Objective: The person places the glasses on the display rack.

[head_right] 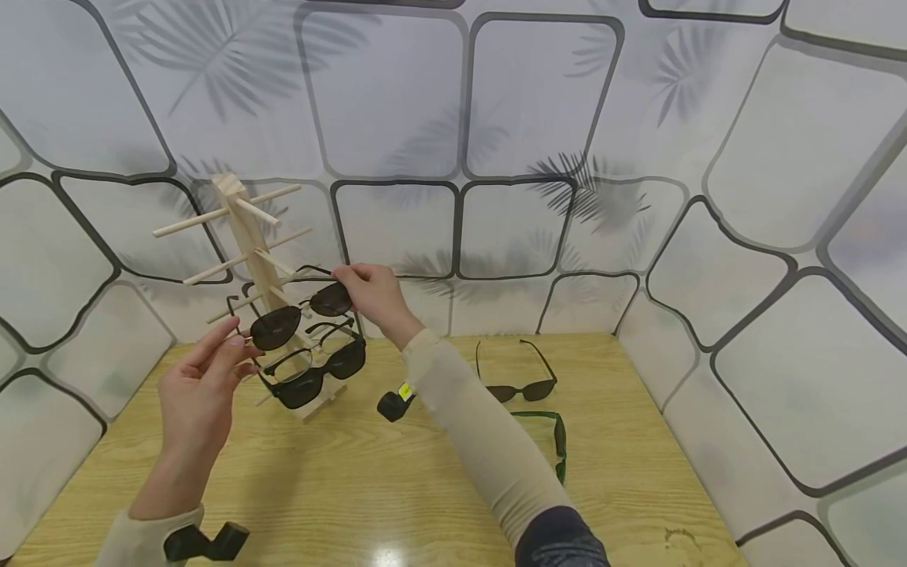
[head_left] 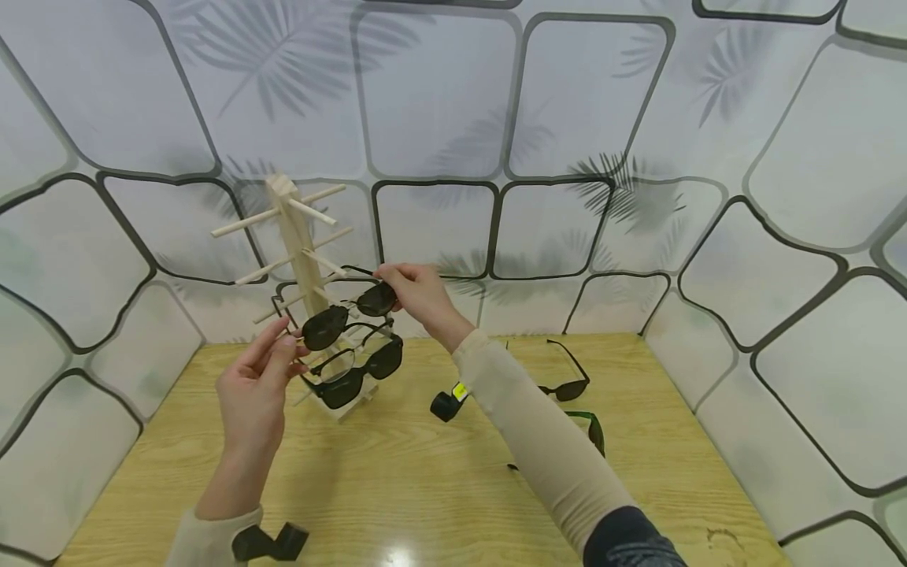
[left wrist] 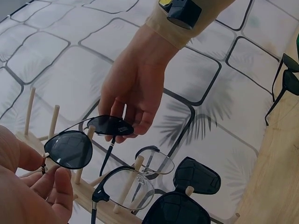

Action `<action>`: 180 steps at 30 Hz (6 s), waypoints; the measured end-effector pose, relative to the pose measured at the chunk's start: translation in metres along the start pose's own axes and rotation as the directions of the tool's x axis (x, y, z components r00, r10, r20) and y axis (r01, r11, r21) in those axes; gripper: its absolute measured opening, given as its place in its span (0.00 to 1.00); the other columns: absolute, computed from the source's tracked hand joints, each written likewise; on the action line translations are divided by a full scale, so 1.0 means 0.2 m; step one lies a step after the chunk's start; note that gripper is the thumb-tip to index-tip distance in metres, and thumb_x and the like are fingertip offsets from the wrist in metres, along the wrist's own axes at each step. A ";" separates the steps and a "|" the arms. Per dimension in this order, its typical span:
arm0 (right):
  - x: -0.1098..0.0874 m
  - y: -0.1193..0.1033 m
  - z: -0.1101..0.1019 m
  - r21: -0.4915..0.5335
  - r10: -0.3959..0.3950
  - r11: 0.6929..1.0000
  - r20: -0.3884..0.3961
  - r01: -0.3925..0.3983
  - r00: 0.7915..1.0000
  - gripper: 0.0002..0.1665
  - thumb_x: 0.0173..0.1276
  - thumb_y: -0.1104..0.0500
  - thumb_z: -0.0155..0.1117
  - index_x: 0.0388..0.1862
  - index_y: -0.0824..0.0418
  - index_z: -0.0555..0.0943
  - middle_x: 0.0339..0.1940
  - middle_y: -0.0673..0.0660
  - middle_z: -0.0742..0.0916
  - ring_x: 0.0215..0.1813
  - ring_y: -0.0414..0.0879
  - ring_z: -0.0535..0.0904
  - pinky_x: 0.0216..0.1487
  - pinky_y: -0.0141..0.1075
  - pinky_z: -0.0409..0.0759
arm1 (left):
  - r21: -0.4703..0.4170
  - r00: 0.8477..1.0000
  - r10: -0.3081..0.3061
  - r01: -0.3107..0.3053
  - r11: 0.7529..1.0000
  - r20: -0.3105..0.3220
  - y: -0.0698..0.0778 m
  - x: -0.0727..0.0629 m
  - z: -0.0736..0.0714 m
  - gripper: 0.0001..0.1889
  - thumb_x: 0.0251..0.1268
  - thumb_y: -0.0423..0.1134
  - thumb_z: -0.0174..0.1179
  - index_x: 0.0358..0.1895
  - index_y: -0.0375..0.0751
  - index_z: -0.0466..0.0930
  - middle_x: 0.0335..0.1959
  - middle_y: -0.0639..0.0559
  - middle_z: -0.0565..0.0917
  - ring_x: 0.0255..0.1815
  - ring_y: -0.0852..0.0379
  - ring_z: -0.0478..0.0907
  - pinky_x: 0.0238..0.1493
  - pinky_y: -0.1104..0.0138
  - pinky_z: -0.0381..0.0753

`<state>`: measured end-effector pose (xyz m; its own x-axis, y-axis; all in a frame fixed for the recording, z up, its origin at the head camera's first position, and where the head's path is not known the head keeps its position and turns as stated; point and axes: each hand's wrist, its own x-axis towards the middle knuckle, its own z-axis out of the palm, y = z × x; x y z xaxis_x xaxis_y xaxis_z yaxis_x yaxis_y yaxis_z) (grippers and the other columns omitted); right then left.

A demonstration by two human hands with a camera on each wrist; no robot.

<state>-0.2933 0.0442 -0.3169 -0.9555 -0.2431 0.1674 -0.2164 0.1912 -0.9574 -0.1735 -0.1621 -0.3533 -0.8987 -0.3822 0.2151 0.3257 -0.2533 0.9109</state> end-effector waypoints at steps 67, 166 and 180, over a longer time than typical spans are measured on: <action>-0.06 0.11 -0.08 0.071 0.010 0.997 -0.018 -0.008 1.000 0.29 0.84 0.44 0.56 0.72 0.59 0.79 0.56 0.65 0.87 0.51 0.53 0.87 0.52 0.42 0.89 | 0.167 0.997 0.072 -0.064 0.984 -0.041 -0.06 -0.10 -0.03 0.17 0.76 0.29 0.62 0.64 0.31 0.81 0.40 0.62 0.92 0.39 0.66 0.89 0.37 0.76 0.86; -0.98 1.00 -1.15 -0.355 0.344 0.869 -0.066 -0.344 0.937 0.28 0.83 0.49 0.60 0.69 0.67 0.80 0.68 0.68 0.83 0.58 0.52 0.84 0.48 0.37 0.81 | 0.484 0.382 -0.665 0.470 0.738 0.642 -0.91 -1.07 0.72 0.35 0.74 0.43 0.66 0.80 0.43 0.66 0.65 0.42 0.83 0.63 0.45 0.85 0.62 0.45 0.85; -0.99 1.03 -1.16 -0.344 0.325 0.880 -0.063 -0.326 0.944 0.24 0.83 0.54 0.60 0.67 0.69 0.80 0.49 0.64 0.91 0.46 0.44 0.85 0.41 0.36 0.80 | 0.363 0.605 -0.532 0.388 0.847 0.592 -1.00 -1.12 0.79 0.20 0.69 0.35 0.65 0.63 0.35 0.83 0.49 0.46 0.91 0.48 0.57 0.89 0.50 0.66 0.89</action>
<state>-0.1944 0.3519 -0.4920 -0.9846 -0.1070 -0.1380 0.0519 0.5749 -0.8166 -0.0841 0.1143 -0.5274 -0.8912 0.4294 -0.1459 -0.1801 -0.0399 0.9828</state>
